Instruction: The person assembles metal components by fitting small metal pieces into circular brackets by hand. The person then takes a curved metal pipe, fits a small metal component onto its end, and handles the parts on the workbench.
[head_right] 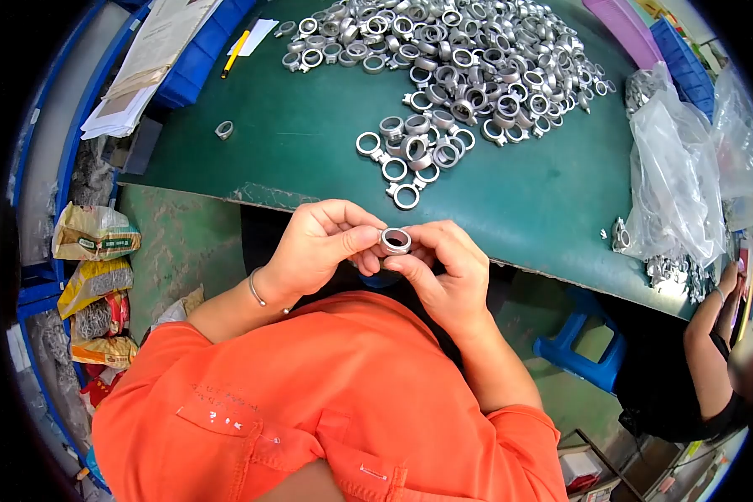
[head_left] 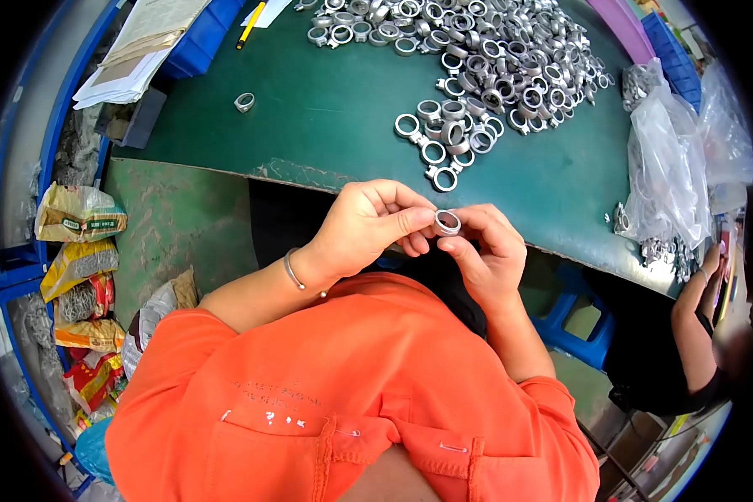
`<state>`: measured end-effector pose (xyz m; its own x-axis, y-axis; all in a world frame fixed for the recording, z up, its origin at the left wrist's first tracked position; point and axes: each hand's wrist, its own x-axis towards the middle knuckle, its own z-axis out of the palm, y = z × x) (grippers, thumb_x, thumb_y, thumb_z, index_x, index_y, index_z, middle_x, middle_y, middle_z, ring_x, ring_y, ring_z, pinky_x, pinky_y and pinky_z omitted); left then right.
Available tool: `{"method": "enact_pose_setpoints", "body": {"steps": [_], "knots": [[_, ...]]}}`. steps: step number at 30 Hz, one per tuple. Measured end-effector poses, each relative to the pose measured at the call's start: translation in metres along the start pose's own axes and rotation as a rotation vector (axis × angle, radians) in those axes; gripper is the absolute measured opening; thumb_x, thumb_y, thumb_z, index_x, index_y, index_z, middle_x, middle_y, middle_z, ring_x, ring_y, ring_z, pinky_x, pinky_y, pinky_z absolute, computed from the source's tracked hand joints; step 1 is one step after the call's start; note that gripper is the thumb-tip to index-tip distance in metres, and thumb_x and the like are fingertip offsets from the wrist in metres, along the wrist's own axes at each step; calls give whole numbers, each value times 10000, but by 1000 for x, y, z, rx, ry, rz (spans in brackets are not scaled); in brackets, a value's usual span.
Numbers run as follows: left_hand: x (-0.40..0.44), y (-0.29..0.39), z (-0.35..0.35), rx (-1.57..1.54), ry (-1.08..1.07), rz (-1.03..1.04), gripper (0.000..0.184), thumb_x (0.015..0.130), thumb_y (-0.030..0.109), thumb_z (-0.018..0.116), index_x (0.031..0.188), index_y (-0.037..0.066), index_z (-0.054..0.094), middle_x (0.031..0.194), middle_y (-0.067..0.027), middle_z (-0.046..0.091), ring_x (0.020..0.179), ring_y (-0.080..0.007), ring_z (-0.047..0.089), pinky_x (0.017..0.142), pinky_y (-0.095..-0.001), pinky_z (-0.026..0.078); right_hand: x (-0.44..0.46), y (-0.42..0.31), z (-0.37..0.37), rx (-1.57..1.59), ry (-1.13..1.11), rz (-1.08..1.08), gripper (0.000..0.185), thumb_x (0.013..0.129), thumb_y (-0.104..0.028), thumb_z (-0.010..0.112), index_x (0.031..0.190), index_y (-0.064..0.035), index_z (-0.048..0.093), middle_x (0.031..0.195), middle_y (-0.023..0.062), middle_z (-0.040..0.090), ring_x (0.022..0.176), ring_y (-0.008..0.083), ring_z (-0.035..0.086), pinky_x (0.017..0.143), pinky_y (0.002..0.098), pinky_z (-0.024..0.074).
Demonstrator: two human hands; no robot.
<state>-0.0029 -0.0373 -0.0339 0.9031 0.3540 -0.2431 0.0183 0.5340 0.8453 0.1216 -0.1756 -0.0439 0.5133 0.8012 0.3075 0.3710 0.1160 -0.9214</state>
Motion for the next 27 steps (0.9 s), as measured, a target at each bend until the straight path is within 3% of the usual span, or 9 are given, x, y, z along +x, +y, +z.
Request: {"method": "enact_pose_setpoints", "body": {"steps": [11,13,15,17,21,23,25,27], "knots": [[1,-7,1,116,35,114,133,858,39,594,968,-29,625,851,-52,643,719,-81,610,648,-199,515,2,-3,-2,-24,-2,-25,305,700,2,730,986,-1,621,813,71,603,641,107,571,556,213,469],[4,-10,1,281,35,372,131,830,4,610,956,-31,622,866,-53,624,723,-92,613,640,-200,512,3,-4,-3,-49,-6,-16,302,706,7,723,989,-1,619,812,75,604,645,113,574,564,218,474],[7,-6,0,389,76,439,151,824,-28,601,973,-41,608,903,-71,602,753,-105,610,662,-211,513,8,-1,-9,-222,67,-62,282,718,8,710,984,1,616,806,83,606,643,130,579,575,235,480],[11,-2,-5,516,129,510,173,816,-58,595,989,-51,589,937,-85,581,759,-110,597,658,-212,506,16,5,-19,-245,212,50,254,737,18,681,981,2,611,791,98,598,647,159,584,591,258,482],[15,-3,-13,515,170,518,141,820,-57,591,960,-46,592,913,-74,571,711,-91,576,621,-197,488,31,-4,-35,-529,189,207,273,718,25,677,982,-16,616,846,116,551,695,202,554,627,297,464],[16,-3,-13,492,183,504,127,821,-56,589,948,-44,594,901,-69,568,697,-86,569,610,-192,483,34,-2,-30,-736,119,-199,297,689,20,682,975,-39,625,852,105,533,755,247,523,689,341,436],[16,-4,-11,585,196,527,102,820,-53,587,920,-41,603,884,-61,567,690,-81,569,600,-185,480,36,-3,-17,-661,-69,-246,298,656,3,693,939,-72,639,827,75,530,748,261,490,674,355,401],[14,-3,-10,611,191,523,94,819,-52,586,911,-42,606,880,-60,568,682,-79,568,594,-183,478,34,6,-7,-700,-85,-276,254,659,1,689,897,-70,636,813,48,534,738,250,482,659,355,393]]}}
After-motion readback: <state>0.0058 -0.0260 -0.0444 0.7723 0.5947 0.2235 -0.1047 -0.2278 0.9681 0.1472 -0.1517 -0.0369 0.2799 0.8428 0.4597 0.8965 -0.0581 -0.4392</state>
